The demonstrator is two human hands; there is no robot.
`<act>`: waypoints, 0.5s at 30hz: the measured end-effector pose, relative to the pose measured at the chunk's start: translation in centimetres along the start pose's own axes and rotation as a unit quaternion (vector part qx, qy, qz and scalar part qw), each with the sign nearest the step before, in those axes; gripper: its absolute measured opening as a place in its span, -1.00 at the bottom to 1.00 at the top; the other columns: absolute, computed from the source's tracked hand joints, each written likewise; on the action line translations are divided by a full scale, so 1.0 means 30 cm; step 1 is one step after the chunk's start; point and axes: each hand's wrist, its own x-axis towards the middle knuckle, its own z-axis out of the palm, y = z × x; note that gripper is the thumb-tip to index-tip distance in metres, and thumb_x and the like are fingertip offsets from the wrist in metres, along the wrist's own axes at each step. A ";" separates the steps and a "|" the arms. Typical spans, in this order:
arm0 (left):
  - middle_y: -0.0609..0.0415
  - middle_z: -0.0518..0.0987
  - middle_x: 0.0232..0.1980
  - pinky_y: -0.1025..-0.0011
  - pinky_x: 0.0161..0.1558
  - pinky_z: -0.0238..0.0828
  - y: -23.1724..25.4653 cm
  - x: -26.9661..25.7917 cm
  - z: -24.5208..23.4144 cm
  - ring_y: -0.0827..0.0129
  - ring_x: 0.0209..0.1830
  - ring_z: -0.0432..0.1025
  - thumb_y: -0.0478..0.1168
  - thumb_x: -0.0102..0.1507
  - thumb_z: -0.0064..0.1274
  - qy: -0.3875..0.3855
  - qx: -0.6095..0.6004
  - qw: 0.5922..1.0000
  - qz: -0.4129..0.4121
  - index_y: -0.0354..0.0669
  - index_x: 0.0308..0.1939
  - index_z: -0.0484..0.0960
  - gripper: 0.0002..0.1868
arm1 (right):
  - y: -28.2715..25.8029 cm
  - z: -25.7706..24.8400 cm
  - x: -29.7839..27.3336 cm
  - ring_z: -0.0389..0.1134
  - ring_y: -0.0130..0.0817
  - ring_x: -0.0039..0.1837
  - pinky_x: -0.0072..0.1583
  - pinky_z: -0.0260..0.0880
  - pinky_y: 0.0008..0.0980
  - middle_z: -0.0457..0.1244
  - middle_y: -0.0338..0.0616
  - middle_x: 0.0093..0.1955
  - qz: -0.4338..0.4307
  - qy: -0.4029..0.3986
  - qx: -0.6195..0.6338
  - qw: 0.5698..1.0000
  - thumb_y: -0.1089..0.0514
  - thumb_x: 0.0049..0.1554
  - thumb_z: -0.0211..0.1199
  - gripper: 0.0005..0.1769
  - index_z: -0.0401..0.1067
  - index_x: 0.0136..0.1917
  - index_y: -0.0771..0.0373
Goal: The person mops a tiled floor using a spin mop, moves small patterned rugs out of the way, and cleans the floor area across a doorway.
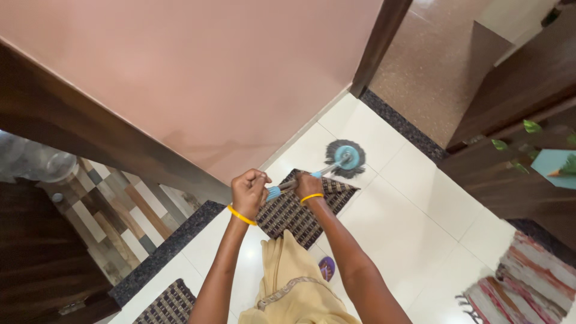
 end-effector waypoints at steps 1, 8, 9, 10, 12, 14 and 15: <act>0.21 0.55 -0.53 0.53 -0.74 0.02 -0.028 -0.003 0.026 0.61 -0.78 0.18 -0.40 0.34 -0.08 0.000 -0.001 0.999 -0.041 -0.39 -0.36 0.53 -0.82 | 0.034 -0.017 -0.026 0.47 0.06 -0.08 -0.02 0.48 0.02 0.41 0.06 -0.13 0.068 -0.082 -0.029 0.994 0.00 -0.02 0.36 -0.75 0.54 -0.11 0.16; 0.24 0.33 -0.70 0.54 -0.72 0.01 -0.245 -0.088 0.286 0.62 -0.78 0.14 -0.29 0.36 0.00 -0.090 0.066 0.987 -0.119 -0.27 -0.42 0.58 -0.75 | 0.371 -0.138 -0.309 0.45 0.09 -0.05 0.01 0.46 0.02 0.40 0.09 -0.10 0.157 -0.018 -0.071 0.985 0.12 0.05 0.27 -0.85 0.56 -0.14 0.19; 0.25 0.35 -0.68 0.54 -0.70 0.02 -0.280 -0.098 0.339 0.62 -0.77 0.17 -0.28 0.36 0.01 -0.119 0.081 0.984 -0.106 -0.27 -0.42 0.58 -0.75 | 0.424 -0.167 -0.363 0.45 0.09 -0.05 0.01 0.46 0.02 0.40 0.09 -0.10 0.171 -0.014 -0.072 0.983 0.12 0.05 0.27 -0.85 0.56 -0.14 0.19; 0.26 0.36 -0.67 0.53 -0.69 0.04 -0.314 -0.109 0.390 0.63 -0.75 0.20 -0.27 0.36 0.02 -0.148 0.094 0.980 -0.092 -0.27 -0.42 0.58 -0.75 | 0.472 -0.198 -0.411 0.45 0.09 -0.05 0.00 0.47 0.02 0.40 0.08 -0.09 0.194 -0.012 -0.068 0.979 0.11 0.05 0.28 -0.85 0.57 -0.13 0.19; 0.25 0.42 -0.65 0.55 -0.67 0.11 -0.369 -0.142 0.495 0.64 -0.72 0.25 -0.28 0.34 0.04 -0.188 0.140 0.971 -0.041 -0.28 -0.41 0.62 -0.77 | 0.556 -0.262 -0.511 0.45 0.09 -0.05 -0.01 0.47 0.01 0.41 0.07 -0.08 0.230 -0.004 -0.064 0.971 0.10 0.05 0.29 -0.84 0.58 -0.11 0.18; 0.24 0.47 -0.64 0.56 -0.64 0.18 -0.404 -0.193 0.600 0.66 -0.69 0.31 -0.29 0.32 0.05 -0.225 0.183 0.957 0.012 -0.28 -0.41 0.66 -0.78 | 0.618 -0.318 -0.619 0.46 0.09 -0.07 -0.02 0.48 -0.01 0.40 0.07 -0.09 0.264 0.027 -0.084 0.960 0.13 0.02 0.29 -0.85 0.59 -0.13 0.17; 0.23 0.43 -0.66 0.54 -0.68 0.12 -0.416 -0.224 0.651 0.65 -0.73 0.26 -0.27 0.33 0.04 -0.253 0.154 0.954 -0.049 -0.29 -0.39 0.65 -0.78 | 0.643 -0.343 -0.685 0.46 0.09 -0.07 -0.02 0.48 -0.01 0.40 0.07 -0.09 0.274 0.029 -0.084 0.958 0.13 0.02 0.29 -0.85 0.59 -0.13 0.17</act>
